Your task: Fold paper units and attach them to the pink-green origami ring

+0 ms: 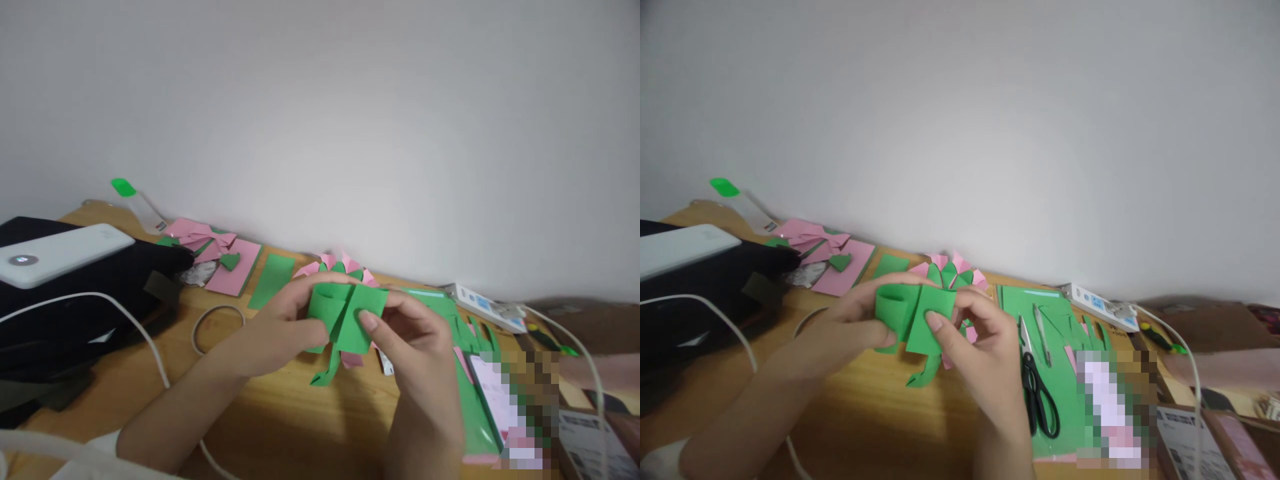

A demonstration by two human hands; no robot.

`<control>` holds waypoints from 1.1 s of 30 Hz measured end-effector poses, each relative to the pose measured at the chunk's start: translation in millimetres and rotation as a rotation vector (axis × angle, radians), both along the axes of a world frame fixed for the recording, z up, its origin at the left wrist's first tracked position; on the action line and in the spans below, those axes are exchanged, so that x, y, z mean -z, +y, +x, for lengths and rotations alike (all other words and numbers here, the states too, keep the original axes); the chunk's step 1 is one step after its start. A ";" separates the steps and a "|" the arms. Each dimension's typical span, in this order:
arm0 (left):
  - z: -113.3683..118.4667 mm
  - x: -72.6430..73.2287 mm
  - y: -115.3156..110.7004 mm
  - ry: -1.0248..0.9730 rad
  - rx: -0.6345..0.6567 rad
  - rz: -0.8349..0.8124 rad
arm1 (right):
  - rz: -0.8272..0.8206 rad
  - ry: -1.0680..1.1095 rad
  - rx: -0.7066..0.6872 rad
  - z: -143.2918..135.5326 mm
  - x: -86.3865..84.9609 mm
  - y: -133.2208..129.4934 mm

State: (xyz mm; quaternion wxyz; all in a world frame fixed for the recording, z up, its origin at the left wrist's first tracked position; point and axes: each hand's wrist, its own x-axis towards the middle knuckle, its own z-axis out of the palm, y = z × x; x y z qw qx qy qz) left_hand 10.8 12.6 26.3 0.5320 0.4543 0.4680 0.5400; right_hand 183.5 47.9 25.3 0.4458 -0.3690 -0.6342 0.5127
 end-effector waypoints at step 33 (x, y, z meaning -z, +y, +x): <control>8.3 -12.9 -4.7 0.101 -0.181 0.162 | -0.062 0.070 -0.004 -1.4 1.8 -4.6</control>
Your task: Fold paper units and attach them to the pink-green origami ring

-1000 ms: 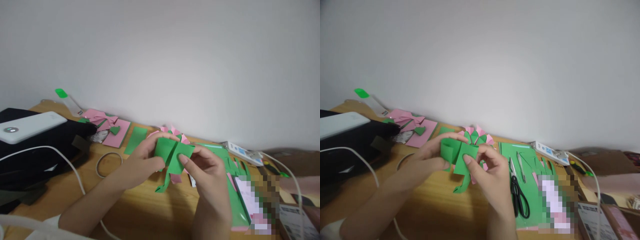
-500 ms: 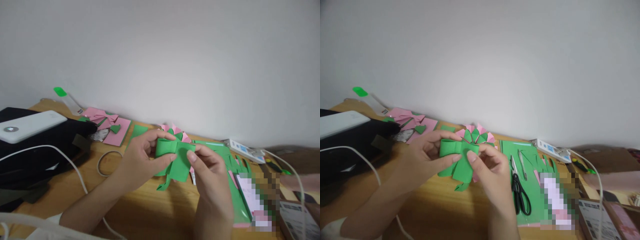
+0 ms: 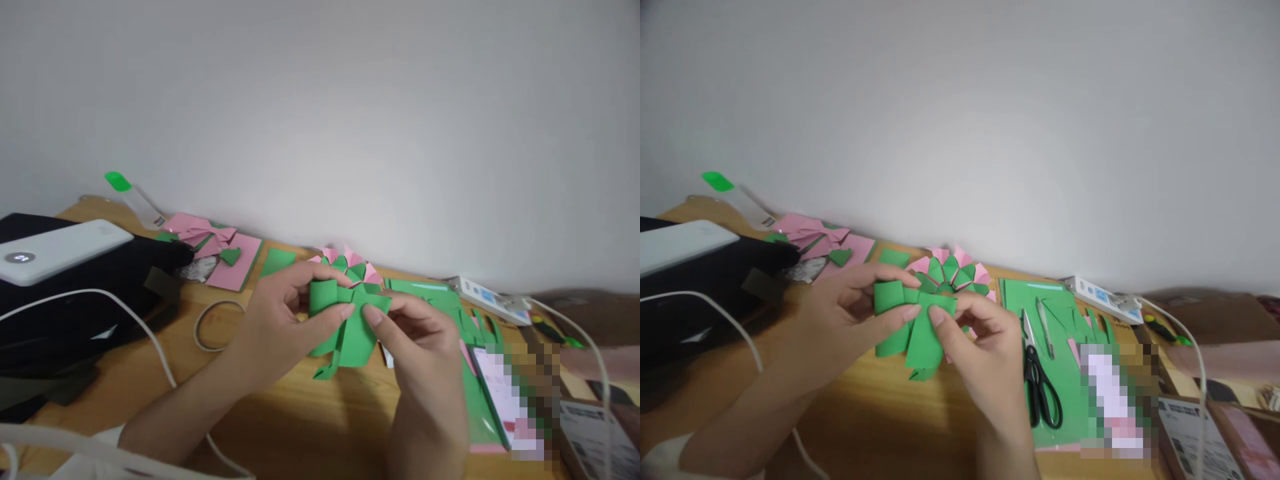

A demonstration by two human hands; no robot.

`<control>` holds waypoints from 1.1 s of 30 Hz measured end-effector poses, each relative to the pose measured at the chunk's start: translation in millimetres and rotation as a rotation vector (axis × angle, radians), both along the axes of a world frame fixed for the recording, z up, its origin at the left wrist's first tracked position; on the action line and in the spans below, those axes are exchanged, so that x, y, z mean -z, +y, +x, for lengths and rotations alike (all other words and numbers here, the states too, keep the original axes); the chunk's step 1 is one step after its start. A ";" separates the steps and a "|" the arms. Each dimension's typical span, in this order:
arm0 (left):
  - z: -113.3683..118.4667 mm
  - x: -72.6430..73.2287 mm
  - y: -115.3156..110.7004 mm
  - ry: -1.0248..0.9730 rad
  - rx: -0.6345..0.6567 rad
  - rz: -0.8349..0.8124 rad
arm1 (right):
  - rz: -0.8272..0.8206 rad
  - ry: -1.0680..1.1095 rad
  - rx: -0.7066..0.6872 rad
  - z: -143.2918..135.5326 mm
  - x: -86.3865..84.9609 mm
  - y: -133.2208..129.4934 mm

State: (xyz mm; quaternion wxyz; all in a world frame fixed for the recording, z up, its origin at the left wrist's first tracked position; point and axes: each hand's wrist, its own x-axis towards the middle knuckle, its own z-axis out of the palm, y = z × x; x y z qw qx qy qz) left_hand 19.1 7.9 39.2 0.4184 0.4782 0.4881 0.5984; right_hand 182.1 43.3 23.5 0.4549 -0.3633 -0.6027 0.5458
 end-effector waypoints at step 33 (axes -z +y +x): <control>1.6 3.9 1.0 0.260 -0.078 0.004 | -0.133 0.056 0.064 -8.1 5.5 5.1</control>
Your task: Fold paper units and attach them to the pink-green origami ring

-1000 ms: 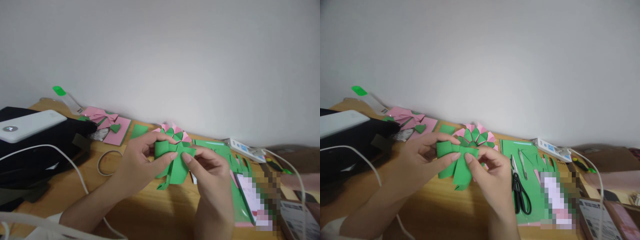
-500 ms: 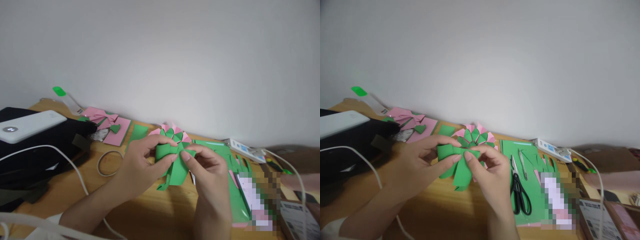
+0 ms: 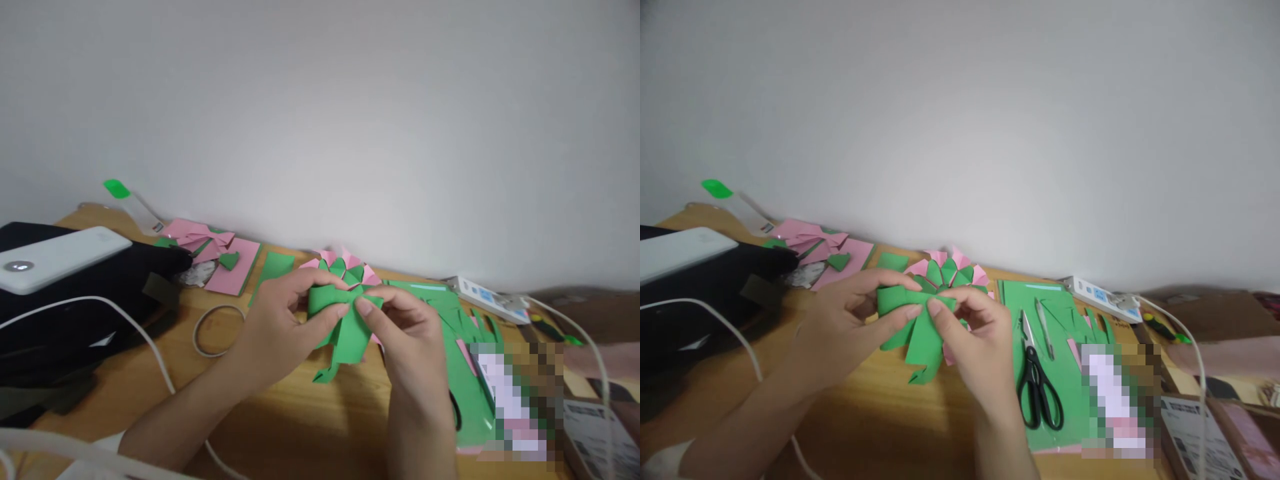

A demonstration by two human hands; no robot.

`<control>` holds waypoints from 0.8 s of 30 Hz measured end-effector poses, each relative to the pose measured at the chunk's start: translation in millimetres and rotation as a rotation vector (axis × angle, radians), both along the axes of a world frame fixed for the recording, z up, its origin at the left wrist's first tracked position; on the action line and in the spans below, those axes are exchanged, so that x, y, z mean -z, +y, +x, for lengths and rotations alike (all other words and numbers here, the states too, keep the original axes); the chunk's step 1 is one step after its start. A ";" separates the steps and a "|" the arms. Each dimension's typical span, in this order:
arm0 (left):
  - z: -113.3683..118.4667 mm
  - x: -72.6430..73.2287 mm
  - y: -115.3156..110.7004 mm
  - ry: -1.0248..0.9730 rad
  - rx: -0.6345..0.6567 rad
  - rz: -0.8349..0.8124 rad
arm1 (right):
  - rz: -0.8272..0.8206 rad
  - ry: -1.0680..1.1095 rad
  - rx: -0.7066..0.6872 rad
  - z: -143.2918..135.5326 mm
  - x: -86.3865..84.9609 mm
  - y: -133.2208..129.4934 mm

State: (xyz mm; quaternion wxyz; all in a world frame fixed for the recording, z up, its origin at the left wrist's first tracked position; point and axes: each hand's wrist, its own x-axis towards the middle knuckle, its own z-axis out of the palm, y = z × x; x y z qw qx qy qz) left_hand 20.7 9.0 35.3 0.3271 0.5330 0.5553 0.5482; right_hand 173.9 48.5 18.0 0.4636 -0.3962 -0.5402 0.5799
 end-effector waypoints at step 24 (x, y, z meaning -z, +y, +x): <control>-10.4 39.7 45.3 0.003 0.043 -0.053 | -0.047 0.030 -0.048 -19.8 32.7 36.6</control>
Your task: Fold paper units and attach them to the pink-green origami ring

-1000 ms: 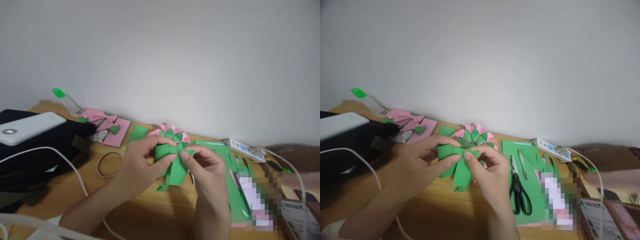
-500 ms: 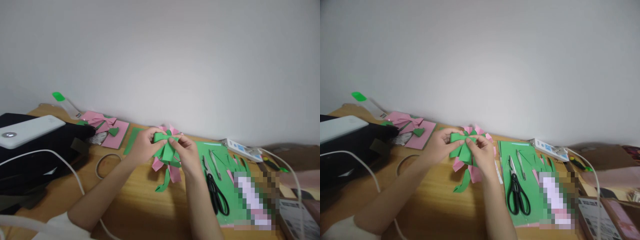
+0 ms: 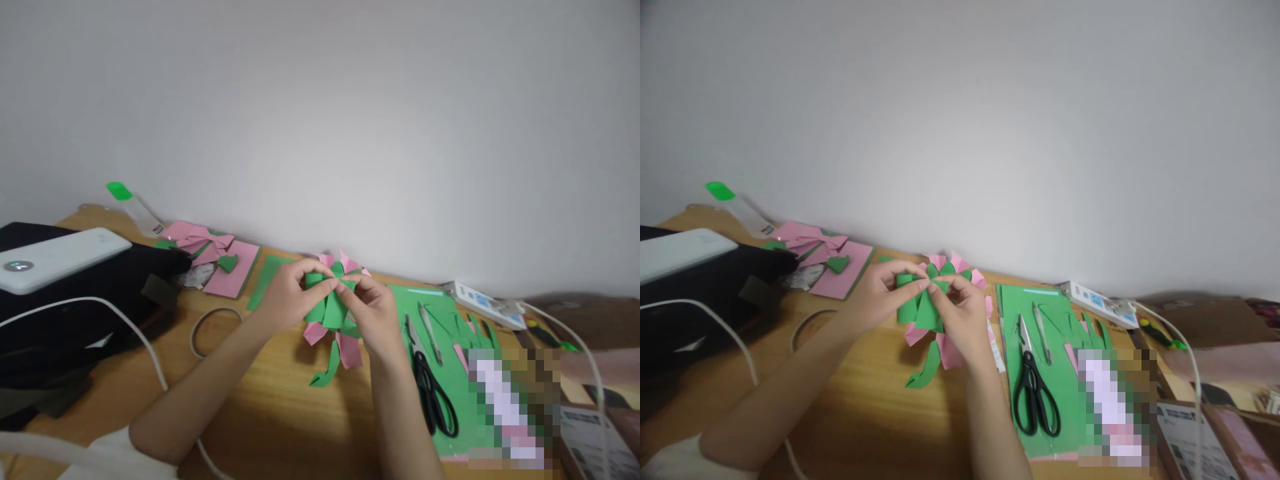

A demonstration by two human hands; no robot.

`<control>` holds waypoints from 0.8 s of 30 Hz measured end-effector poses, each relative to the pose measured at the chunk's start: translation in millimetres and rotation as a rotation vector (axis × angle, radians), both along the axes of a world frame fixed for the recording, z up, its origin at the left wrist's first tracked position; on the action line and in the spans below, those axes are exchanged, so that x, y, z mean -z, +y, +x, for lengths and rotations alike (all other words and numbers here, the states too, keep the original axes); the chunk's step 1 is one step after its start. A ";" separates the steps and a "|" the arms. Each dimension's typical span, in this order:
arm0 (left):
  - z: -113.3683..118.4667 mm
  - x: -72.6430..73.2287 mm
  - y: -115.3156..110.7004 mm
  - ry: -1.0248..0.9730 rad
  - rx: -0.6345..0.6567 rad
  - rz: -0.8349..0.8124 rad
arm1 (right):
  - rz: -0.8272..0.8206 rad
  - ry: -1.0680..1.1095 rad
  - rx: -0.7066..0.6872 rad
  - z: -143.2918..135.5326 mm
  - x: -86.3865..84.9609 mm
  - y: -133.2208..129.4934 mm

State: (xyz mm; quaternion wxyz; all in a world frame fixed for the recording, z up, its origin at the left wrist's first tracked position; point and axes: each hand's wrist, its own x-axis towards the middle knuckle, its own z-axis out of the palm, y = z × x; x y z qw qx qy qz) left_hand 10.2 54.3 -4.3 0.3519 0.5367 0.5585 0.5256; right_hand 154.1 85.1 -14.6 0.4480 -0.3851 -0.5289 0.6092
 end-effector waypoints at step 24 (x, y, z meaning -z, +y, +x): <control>-13.1 -12.9 -5.5 0.239 0.029 0.033 | 0.100 -0.019 0.068 5.5 -3.0 5.4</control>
